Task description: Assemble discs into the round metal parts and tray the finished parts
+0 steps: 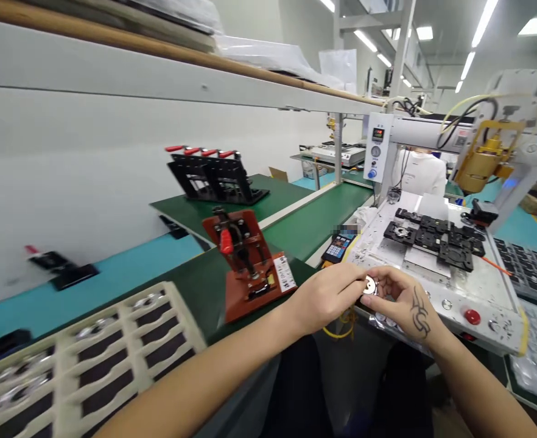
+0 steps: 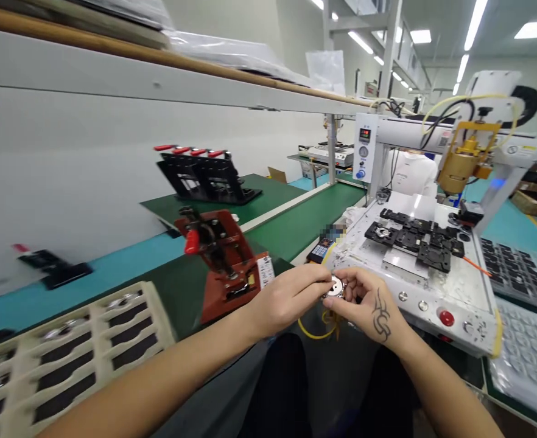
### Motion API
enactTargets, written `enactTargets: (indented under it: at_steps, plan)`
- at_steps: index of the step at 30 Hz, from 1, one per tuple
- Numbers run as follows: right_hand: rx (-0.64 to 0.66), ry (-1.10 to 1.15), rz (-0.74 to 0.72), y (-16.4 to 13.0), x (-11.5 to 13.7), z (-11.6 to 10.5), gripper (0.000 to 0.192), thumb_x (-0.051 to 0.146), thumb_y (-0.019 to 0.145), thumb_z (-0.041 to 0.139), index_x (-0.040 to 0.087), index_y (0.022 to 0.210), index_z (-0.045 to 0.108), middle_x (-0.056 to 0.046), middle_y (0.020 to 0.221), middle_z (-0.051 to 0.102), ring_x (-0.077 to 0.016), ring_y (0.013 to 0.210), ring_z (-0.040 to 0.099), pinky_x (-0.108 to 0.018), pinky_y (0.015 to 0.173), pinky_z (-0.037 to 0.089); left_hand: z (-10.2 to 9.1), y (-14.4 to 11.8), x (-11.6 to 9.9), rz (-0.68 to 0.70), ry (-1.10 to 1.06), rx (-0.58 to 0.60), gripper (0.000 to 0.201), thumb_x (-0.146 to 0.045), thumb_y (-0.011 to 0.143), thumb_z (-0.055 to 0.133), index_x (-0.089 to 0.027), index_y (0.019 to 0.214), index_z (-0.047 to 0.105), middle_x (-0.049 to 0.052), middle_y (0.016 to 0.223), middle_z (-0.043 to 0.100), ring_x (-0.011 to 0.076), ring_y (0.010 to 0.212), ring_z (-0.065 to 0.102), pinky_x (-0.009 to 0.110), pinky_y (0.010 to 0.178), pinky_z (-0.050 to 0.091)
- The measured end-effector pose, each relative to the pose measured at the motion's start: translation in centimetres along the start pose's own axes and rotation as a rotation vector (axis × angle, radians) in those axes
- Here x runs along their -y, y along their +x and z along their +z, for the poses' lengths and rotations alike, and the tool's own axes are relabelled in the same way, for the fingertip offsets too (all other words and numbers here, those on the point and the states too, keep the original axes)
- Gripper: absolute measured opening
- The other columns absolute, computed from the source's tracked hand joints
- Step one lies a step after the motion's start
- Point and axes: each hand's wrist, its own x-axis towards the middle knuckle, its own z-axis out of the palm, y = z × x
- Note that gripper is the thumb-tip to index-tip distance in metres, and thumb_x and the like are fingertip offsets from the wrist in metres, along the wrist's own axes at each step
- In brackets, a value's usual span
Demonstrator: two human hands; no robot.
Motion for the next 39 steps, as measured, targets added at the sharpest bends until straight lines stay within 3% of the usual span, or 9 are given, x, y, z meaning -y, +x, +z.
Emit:
enactTargets:
  at_steps: [3, 6, 10, 12, 16, 22, 27, 31, 39]
  plan:
    - [-0.066, -0.053, 0.021, -0.5, -0.6, -2.3, 0.042, 0.043, 0.082, 0.089, 0.022, 0.115, 0.073, 0.004, 0.073, 0.060, -0.0159, 0.066, 0.055, -0.030, 0.060, 0.047, 2.4, 1.7, 0.4, 0.028, -0.105, 0.013, 0.018, -0.012, 0.108, 0.049, -0.019, 0.104, 0.066, 0.010, 0.100, 0.074, 0.0228, 0.090, 0.071, 0.035, 0.080, 0.061]
    - [-0.172, -0.156, 0.026, -0.8, -0.9, -5.0, 0.038, 0.039, 0.080, 0.088, 0.021, 0.110, 0.074, 0.004, 0.071, 0.058, -0.0160, 0.065, 0.053, -0.030, 0.060, 0.045, 5.1, 3.4, 2.0, -0.020, -0.286, 0.042, 0.020, -0.015, 0.107, 0.053, -0.020, 0.122, 0.065, 0.012, 0.116, 0.074, 0.0247, 0.107, 0.073, 0.038, 0.092, 0.062]
    - [-0.362, -0.294, 0.032, -0.5, -0.6, -8.8, 0.037, 0.042, 0.078, 0.086, 0.019, 0.105, 0.074, 0.004, 0.070, 0.056, -0.0169, 0.064, 0.052, -0.032, 0.061, 0.045, 8.6, 6.7, 7.6, -0.356, -0.453, 0.174, 0.070, -0.039, 0.097, 0.074, -0.020, 0.157, 0.044, 0.022, 0.158, 0.054, 0.0353, 0.147, 0.054, 0.052, 0.117, 0.052]
    - [-0.433, -0.355, 0.024, -0.4, -0.2, -10.3, 0.039, 0.046, 0.078, 0.086, 0.019, 0.104, 0.074, 0.004, 0.069, 0.055, -0.0174, 0.064, 0.051, -0.033, 0.062, 0.044, 10.1, 8.7, 11.0, -0.557, -0.457, 0.343, 0.074, -0.042, 0.095, 0.073, -0.016, 0.159, 0.045, 0.023, 0.164, 0.049, 0.0370, 0.153, 0.047, 0.053, 0.124, 0.044]
    - [-0.509, -0.436, 0.009, -1.0, 0.7, -12.3, 0.044, 0.053, 0.079, 0.086, 0.020, 0.106, 0.074, 0.003, 0.069, 0.056, -0.0185, 0.064, 0.053, -0.034, 0.063, 0.045, 12.6, 11.8, 15.8, -0.557, -0.526, 0.566, 0.066, -0.043, 0.082, 0.084, -0.015, 0.140, 0.069, 0.018, 0.152, 0.065, 0.0371, 0.142, 0.060, 0.045, 0.119, 0.047]
    - [-0.529, -0.510, 0.020, -2.6, 1.1, -14.0, 0.047, 0.056, 0.083, 0.083, 0.020, 0.112, 0.073, 0.003, 0.070, 0.057, -0.0188, 0.065, 0.054, -0.033, 0.062, 0.045, 14.8, 13.2, 17.6, -0.495, -0.601, 0.671, 0.042, -0.041, 0.069, 0.090, -0.021, 0.106, 0.084, 0.009, 0.128, 0.080, 0.0322, 0.122, 0.071, 0.036, 0.103, 0.051]
    - [-0.482, -0.603, -0.003, 1.1, -0.1, -14.6, 0.047, 0.058, 0.085, 0.079, 0.019, 0.109, 0.071, 0.002, 0.072, 0.056, -0.0185, 0.065, 0.051, -0.032, 0.062, 0.042, 14.0, 13.7, 17.6, -0.521, -0.651, 0.583, 0.043, -0.044, 0.064, 0.093, -0.019, 0.099, 0.083, 0.009, 0.114, 0.082, 0.0329, 0.112, 0.072, 0.037, 0.097, 0.052]
    - [-0.322, -0.761, -0.012, 6.8, -1.9, -14.8, 0.040, 0.053, 0.082, 0.077, 0.019, 0.101, 0.069, -0.002, 0.083, 0.063, -0.0194, 0.074, 0.055, -0.032, 0.069, 0.045, 11.9, 13.2, 16.6, -0.592, -0.699, 0.364, 0.055, -0.054, 0.078, 0.082, -0.016, 0.119, 0.076, 0.013, 0.130, 0.075, 0.0303, 0.120, 0.068, 0.039, 0.103, 0.052]
    - [-0.054, -0.836, 0.093, 14.7, -4.3, -15.4, 0.039, 0.050, 0.073, 0.088, 0.018, 0.093, 0.078, -0.001, 0.084, 0.069, -0.0190, 0.073, 0.060, -0.030, 0.067, 0.044, 6.8, 8.0, 13.4, -0.666, -0.840, 0.081, 0.050, -0.047, 0.079, 0.087, -0.020, 0.119, 0.072, 0.013, 0.128, 0.073, 0.0260, 0.109, 0.069, 0.043, 0.101, 0.056]
